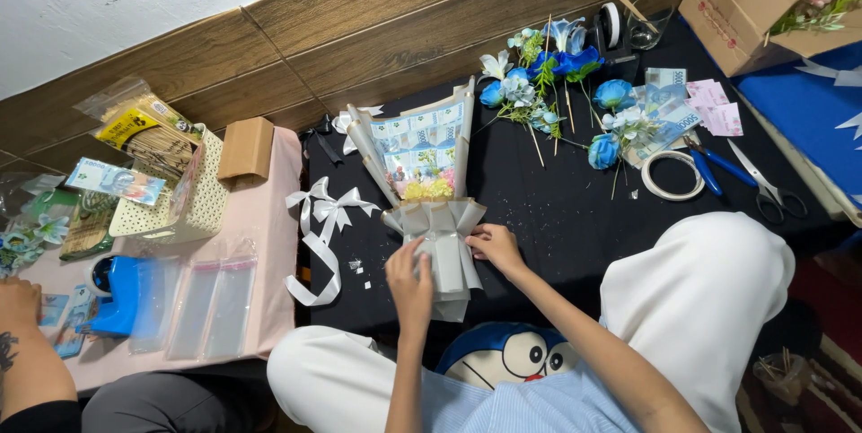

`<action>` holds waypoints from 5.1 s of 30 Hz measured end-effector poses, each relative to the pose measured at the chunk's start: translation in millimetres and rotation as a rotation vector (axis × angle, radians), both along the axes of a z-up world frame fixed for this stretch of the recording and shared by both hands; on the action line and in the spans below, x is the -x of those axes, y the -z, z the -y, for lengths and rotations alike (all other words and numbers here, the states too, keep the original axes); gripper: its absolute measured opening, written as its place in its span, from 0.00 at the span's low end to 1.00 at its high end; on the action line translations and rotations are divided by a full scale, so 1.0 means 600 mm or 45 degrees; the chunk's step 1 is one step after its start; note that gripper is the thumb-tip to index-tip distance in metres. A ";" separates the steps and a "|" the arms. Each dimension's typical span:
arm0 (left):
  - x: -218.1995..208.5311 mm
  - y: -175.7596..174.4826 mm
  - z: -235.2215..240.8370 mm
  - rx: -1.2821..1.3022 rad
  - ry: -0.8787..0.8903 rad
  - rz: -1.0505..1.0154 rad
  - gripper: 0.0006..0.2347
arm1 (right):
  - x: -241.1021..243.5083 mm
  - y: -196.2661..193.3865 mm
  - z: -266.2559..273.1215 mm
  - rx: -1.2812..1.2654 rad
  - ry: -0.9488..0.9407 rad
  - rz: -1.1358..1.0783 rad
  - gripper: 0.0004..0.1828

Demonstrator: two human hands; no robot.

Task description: The person wraps a bouquet containing banknotes and artificial flowers with white paper, folds the paper around the stems, and secures it with tape. They adjust the wrapping and add a ribbon to finish the presentation.

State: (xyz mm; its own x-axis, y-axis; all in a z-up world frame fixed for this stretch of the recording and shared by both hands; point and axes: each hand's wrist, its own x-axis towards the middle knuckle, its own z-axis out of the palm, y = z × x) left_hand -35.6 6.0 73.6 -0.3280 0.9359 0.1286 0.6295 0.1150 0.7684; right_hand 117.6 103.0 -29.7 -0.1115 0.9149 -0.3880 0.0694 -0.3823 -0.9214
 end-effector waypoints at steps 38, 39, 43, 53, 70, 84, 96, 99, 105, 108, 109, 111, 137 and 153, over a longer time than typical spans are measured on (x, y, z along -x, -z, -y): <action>0.068 0.110 -0.011 0.435 0.261 1.764 0.30 | -0.033 -0.124 0.036 0.312 -0.238 -0.647 0.48; 0.067 0.105 -0.009 0.436 0.268 1.770 0.32 | -0.029 -0.153 0.047 0.305 -0.241 -0.655 0.50; 0.069 0.133 -0.010 0.395 0.365 1.799 0.34 | -0.008 -0.250 0.083 0.253 -0.278 -0.605 0.59; 0.046 0.147 -0.005 0.403 0.409 1.902 0.30 | -0.003 -0.286 0.099 0.182 -0.376 -0.538 0.64; 0.056 -0.029 -0.011 0.398 0.449 1.251 0.39 | -0.007 -0.210 0.078 0.014 -0.322 -0.485 0.63; 0.023 -0.095 -0.025 0.526 0.412 0.938 0.58 | 0.003 -0.153 0.081 -0.037 -0.359 -0.301 0.58; 0.022 -0.053 -0.022 0.523 0.306 1.007 0.54 | 0.011 -0.152 0.087 -0.013 -0.397 -0.255 0.56; 0.017 -0.082 -0.015 0.560 0.272 1.035 0.51 | 0.014 -0.158 0.087 -0.032 -0.412 -0.232 0.55; 0.008 -0.118 -0.008 0.504 0.242 1.089 0.49 | 0.014 -0.175 0.091 -0.006 -0.432 -0.209 0.55; 0.006 -0.108 -0.005 0.469 0.217 1.094 0.47 | 0.014 -0.181 0.092 -0.001 -0.448 -0.199 0.55; 0.006 -0.103 -0.005 0.466 0.219 1.093 0.47 | 0.015 -0.184 0.093 -0.004 -0.448 -0.199 0.55; 0.006 -0.092 -0.006 0.430 0.201 1.090 0.45 | 0.015 -0.190 0.096 0.014 -0.457 -0.207 0.55; 0.006 -0.084 -0.003 0.470 0.229 1.026 0.46 | 0.004 -0.196 0.090 -0.050 -0.457 -0.065 0.49; -0.002 -0.113 0.015 0.477 0.229 1.129 0.45 | 0.008 -0.227 0.116 -0.022 -0.459 -0.020 0.51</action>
